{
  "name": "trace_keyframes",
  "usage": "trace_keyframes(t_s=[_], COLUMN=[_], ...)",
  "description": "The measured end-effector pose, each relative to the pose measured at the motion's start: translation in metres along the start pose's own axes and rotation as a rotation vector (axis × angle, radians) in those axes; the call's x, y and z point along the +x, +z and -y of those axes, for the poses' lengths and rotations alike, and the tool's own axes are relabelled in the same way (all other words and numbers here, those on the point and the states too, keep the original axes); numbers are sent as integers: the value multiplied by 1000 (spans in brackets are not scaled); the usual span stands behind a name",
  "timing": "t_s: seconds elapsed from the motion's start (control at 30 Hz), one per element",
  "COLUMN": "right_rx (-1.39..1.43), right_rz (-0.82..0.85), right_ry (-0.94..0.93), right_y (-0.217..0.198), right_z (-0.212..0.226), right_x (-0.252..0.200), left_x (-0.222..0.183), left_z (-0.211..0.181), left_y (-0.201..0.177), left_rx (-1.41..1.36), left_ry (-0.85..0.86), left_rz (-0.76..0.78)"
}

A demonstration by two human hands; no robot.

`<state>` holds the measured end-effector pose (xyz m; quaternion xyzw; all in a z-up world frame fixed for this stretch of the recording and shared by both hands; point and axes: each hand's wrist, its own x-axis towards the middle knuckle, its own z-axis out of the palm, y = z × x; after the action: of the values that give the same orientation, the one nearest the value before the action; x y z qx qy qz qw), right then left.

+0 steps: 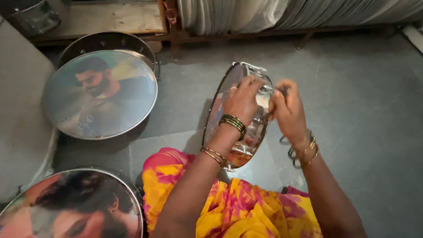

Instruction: The person sits on the floor and uses a small screwdriver to tighten screws on the metal rim of a percussion instrument.

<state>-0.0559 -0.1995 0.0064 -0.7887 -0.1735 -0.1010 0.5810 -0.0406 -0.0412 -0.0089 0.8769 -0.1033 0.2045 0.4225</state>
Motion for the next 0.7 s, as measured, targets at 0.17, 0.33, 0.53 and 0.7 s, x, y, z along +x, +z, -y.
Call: trace_keyframes(t_s=[0.17,0.33,0.53,0.7], right_rx=[-605,-570,194,418], right_rz=[75,174,-109,22], right_ry=[-599,-699,-327,-22], right_y=[22,29,20,-1], right_z=[-18,-25,8,25], right_x=[-86,-101,-58,2], left_x=[9,11,8,-3], left_z=[9,16,26,14], left_y=[8,-4,-24,-27], left_rx=[9,39,48,58], left_ry=[14,-45,65,-63], left_rz=[-68,-53,-112,-36])
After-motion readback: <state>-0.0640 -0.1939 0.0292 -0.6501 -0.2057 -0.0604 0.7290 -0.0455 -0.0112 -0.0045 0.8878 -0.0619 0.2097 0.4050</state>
